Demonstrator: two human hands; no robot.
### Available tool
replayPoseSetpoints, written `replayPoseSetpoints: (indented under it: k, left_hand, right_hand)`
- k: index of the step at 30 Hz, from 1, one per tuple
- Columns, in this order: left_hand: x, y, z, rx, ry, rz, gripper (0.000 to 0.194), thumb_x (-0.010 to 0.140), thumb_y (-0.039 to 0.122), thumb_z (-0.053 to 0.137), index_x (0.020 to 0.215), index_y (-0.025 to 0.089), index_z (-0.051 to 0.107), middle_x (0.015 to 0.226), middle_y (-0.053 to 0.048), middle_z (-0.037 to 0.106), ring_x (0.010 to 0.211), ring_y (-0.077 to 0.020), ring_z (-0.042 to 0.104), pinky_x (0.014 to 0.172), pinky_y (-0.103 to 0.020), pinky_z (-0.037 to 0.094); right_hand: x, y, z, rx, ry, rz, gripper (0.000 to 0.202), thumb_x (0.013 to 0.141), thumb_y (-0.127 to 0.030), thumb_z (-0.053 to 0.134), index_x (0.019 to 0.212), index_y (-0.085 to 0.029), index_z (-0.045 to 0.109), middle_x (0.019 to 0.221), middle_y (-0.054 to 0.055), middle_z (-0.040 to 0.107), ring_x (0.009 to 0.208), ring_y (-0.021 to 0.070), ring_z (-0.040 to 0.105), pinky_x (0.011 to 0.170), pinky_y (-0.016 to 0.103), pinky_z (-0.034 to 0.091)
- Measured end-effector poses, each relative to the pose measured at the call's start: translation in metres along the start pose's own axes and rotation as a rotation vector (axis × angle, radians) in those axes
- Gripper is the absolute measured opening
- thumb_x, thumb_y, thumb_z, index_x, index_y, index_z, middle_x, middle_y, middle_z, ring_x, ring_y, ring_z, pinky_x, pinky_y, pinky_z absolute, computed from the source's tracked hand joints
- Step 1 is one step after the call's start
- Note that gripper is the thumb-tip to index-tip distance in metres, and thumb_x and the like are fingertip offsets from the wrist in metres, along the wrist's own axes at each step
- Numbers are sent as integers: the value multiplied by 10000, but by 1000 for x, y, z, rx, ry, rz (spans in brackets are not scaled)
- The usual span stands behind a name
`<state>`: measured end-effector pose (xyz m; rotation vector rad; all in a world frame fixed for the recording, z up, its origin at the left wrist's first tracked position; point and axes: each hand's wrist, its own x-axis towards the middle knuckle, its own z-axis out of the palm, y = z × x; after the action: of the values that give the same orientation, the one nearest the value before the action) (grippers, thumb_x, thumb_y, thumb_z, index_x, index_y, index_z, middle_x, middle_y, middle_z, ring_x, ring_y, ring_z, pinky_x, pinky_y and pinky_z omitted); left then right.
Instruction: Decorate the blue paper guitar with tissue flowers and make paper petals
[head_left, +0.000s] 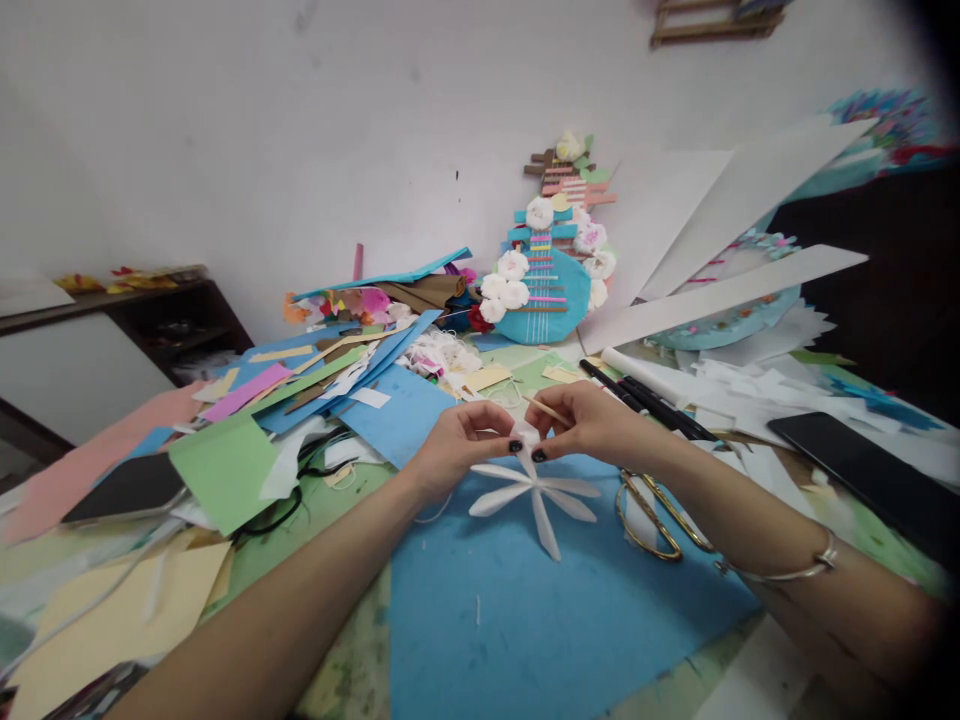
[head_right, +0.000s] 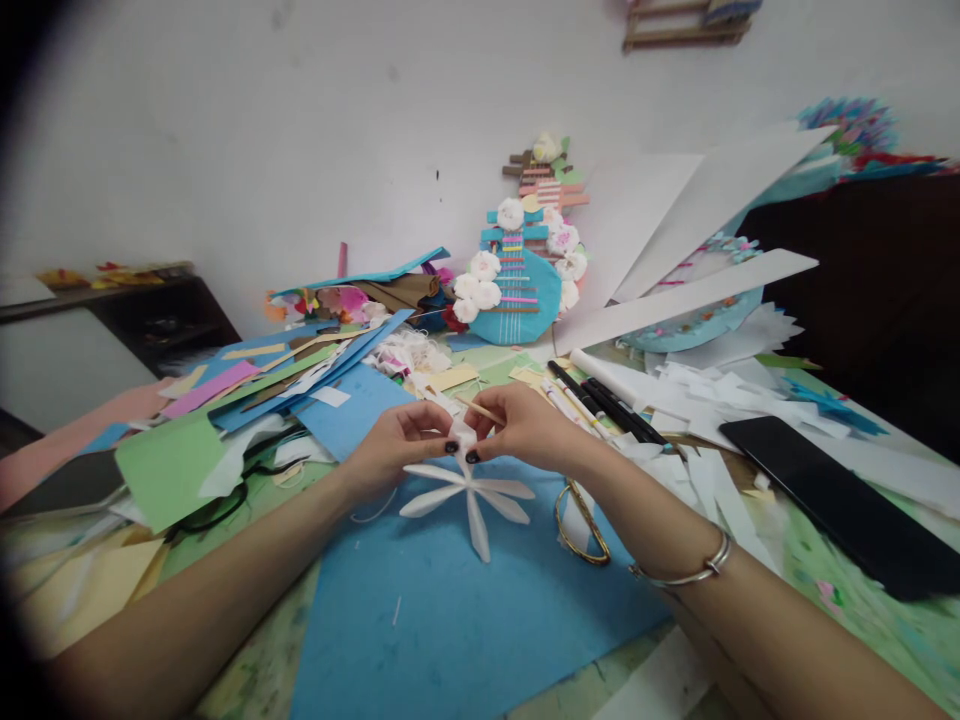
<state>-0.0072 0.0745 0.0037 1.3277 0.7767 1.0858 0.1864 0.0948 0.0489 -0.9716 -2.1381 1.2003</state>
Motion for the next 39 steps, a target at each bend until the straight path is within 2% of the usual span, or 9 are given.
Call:
replayPoseSetpoints:
  k: [6,13,18,23,27,31,39]
  left_hand:
    - [-1,-1,1,-41,-123,-106,337,599,166,801,868,126,601,814,-61,698,742,-170,674,731,-306,515]
    - [0,-2,1,-52,-93,-77,311,608,155,793,848,115,600,802,-58,695,726,-151,668,713,-283,514]
    - [0,0,1,-39,-51,-65,311,589,165,804,815,109,598,758,-41,682,695,-137,656,684,-263,505]
    - [0,1,1,-2,-5,-76,317,575,169,810,799,108,592,745,-39,679,666,-127,649,664,-248,501]
    - [0,0,2,7,6,-88,339,563,168,815,808,113,589,742,-38,683,661,-130,652,656,-245,504]
    - [0,0,2,-14,-16,-90,334,581,176,808,822,114,586,767,-38,686,679,-130,657,656,-236,505]
    - [0,0,-1,-76,-52,-92,362,600,150,796,875,122,563,797,-50,698,697,-138,669,677,-247,507]
  right_hand:
    - [0,-1,1,63,-17,26,191,609,-161,691,740,-158,552,611,-35,568,555,90,515,502,208,369]
    - [-2,1,2,100,-102,58,210,604,-131,694,759,-153,555,644,-20,607,572,98,533,525,218,376]
    - [-1,2,0,18,-52,25,184,626,-129,686,738,-155,542,597,-54,533,519,72,457,482,207,318]
    - [-2,0,2,-35,4,60,220,630,-103,668,806,-156,547,644,-32,577,530,76,471,477,203,320]
    - [-2,2,3,-57,-37,40,250,625,-101,669,846,-160,567,650,-28,599,513,71,455,470,197,306]
    - [-1,7,2,-8,-73,29,282,611,-99,672,864,-158,562,669,-25,604,535,78,468,490,201,319]
    - [-2,6,2,72,-100,43,232,675,-142,618,873,-163,501,639,-43,533,559,82,448,509,207,302]
